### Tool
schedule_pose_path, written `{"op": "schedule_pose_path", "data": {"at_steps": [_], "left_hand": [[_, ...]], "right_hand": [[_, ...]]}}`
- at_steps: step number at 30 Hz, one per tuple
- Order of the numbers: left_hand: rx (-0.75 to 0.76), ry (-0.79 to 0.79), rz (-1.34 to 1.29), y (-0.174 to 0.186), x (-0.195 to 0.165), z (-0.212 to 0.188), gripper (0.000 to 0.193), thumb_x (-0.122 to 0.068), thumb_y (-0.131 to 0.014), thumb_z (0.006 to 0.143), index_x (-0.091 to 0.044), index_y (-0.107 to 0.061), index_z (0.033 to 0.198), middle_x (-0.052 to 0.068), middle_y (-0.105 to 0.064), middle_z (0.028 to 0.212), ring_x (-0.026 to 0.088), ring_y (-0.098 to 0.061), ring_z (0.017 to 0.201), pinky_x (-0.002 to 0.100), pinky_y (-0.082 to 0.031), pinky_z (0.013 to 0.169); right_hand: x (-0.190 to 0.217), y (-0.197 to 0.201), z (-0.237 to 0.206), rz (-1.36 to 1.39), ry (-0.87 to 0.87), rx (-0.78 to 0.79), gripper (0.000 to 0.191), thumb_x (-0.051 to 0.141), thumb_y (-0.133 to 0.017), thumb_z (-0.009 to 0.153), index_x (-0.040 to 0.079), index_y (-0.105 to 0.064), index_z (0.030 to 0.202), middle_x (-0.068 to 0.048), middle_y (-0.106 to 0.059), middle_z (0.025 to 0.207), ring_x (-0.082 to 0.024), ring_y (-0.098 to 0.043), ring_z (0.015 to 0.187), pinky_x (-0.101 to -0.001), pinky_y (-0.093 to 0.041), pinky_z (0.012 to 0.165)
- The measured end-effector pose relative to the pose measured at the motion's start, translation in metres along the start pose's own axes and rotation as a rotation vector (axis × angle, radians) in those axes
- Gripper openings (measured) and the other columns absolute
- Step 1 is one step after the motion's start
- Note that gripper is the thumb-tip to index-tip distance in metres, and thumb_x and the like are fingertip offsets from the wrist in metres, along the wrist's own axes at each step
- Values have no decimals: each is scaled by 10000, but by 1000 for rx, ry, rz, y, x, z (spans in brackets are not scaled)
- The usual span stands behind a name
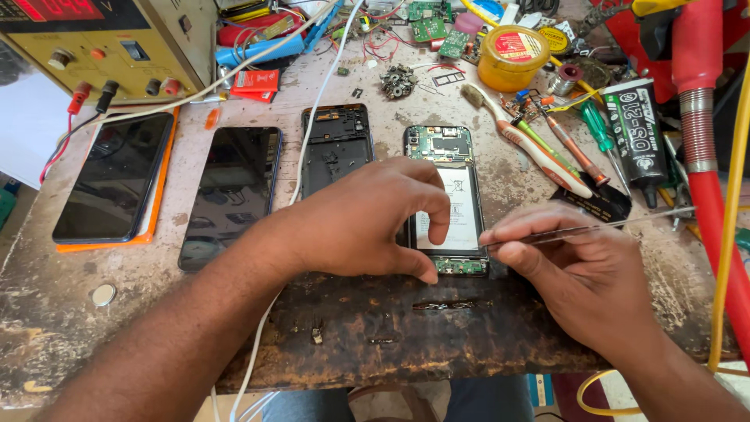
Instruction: The person removes a battery from a disassembled smartphone, places it into another phone chassis, and uses tweezers to connect the battery ribbon cable to the motherboard. The person handles the battery, motherboard, and phone chassis throughout the process.
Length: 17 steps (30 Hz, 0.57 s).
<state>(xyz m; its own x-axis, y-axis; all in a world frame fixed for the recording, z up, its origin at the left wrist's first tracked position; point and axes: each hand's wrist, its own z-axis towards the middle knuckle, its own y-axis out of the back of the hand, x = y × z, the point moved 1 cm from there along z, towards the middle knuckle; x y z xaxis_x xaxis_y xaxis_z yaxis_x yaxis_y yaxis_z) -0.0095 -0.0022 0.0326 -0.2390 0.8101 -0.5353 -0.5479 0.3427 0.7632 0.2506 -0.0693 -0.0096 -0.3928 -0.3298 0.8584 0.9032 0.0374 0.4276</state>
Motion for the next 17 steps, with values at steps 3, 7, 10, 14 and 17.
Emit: {"op": "schedule_pose_path", "data": {"at_steps": [3,7,10,14,17], "left_hand": [[8,4,78,-11,2,2,330,-310,-915,650,-152,-710,854,75,-671,1036,325,-613,1049,452,-470,865],[-81,-29,108,-21,6,3,291,-322,-890,711,-156,-702,858,67,-676,1006,304,-631,1018,452,-469,856],[-145,21,160,-27,12,5,219,-299,-852,773,-158,-701,845,46,-687,981,290,-645,1000,443,-487,842],[-192,-11,143,-31,20,5,182,-295,-834,797,-163,-730,866,42,-696,973,292,-654,1004,440,-495,854],[-169,3,96,-31,26,5,195,-321,-831,805,-168,-751,896,43,-701,985,287,-661,1008,430,-506,857]], "right_hand": [[-6,-4,7,10,-116,24,117,106,-747,899,22,-772,977,-40,-785,847,-63,-684,746,-206,-544,662],[-11,-7,19,65,-111,17,139,123,-720,928,18,-734,1018,-30,-757,828,-66,-682,739,-203,-532,644],[-13,-7,22,67,-104,-48,145,125,-704,956,5,-710,1038,-40,-745,831,-75,-680,742,-210,-530,646],[-12,-7,25,17,-73,-109,152,134,-694,964,8,-690,1049,-36,-732,831,-68,-685,746,-206,-538,650],[-11,-6,35,20,-33,-55,147,145,-675,992,13,-678,1057,-38,-730,838,-64,-680,759,-204,-528,656]]}}
